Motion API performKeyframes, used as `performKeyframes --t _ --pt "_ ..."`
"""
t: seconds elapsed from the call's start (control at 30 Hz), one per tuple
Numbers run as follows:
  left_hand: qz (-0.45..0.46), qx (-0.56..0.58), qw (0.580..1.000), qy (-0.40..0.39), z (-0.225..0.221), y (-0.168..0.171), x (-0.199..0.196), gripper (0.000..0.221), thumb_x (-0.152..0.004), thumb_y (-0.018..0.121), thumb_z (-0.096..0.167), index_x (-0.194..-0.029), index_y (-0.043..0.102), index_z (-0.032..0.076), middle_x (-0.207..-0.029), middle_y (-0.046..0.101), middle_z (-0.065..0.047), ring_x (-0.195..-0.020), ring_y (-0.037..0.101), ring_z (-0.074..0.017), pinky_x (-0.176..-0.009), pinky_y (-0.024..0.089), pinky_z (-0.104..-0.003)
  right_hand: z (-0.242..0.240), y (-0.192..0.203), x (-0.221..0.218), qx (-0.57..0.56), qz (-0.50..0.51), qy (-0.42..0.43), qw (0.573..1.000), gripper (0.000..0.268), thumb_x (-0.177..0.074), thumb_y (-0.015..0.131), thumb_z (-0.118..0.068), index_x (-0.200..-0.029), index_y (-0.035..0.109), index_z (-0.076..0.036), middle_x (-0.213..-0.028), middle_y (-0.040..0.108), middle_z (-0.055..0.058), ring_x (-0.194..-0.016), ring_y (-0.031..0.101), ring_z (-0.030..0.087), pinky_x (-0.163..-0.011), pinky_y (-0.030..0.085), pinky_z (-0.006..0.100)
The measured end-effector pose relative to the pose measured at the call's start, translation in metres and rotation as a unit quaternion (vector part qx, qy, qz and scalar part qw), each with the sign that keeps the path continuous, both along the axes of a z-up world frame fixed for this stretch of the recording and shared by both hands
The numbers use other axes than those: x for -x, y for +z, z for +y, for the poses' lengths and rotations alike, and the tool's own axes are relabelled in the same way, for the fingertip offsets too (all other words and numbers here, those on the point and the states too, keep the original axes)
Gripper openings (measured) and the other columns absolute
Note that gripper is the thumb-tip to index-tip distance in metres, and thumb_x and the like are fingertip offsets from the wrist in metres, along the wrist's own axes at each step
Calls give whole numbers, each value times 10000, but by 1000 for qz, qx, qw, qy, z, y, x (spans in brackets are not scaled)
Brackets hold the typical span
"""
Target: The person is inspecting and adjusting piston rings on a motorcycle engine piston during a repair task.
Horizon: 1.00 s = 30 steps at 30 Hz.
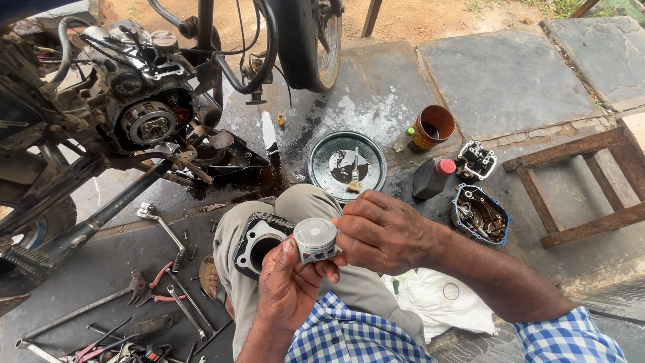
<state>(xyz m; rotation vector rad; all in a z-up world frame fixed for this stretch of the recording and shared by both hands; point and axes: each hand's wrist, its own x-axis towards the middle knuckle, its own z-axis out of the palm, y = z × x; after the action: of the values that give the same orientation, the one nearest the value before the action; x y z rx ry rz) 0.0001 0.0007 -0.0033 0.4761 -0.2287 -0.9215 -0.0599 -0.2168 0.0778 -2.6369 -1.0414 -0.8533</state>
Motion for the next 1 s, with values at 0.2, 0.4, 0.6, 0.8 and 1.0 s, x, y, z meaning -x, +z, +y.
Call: performKeyframes --t 0.2,0.4,0.6,0.8,1.0 --pt "61 44 997 -30 1 -2 0 620 -1099 402 419 -1312 565 -140 -971 693 -334 -778 719 -272 -717 627 -326 0 -9 3 -171 74 20 982 242 -881 722 -1 -1091 607 -39 -1090 612 84 -1028 664 220 -842 578 387" --pt "130 83 986 -60 3 -17 3 636 -1105 347 460 -1320 532 -109 -980 674 -348 -776 701 -299 -737 608 -356 11 -6 5 -263 116 25 958 301 -850 743 17 -1114 623 -65 -1154 622 84 -1079 678 242 -890 586 397" --pt "154 94 981 -73 6 -23 3 659 -1094 319 489 -1323 516 -97 -1005 666 -328 -803 683 -304 -736 591 -362 15 -12 4 -289 126 28 949 292 -883 803 -25 -1112 630 -75 -1161 623 88 -1082 688 249 -877 582 384" --pt "152 102 980 -80 7 -26 0 647 -1083 344 500 -1333 523 -70 -1022 671 -330 -822 680 -312 -737 594 -364 13 -1 -1 -320 185 43 928 235 -928 804 -63 -1094 637 -68 -1133 635 70 -1094 689 258 -913 594 388" --pt "163 103 979 -68 8 -29 1 629 -1089 375 485 -1331 524 -76 -1059 670 -301 -879 684 -351 -701 600 -371 7 0 -6 -328 241 65 911 201 -923 807 -106 -1043 649 -75 -1120 635 67 -1128 676 252 -963 582 398"
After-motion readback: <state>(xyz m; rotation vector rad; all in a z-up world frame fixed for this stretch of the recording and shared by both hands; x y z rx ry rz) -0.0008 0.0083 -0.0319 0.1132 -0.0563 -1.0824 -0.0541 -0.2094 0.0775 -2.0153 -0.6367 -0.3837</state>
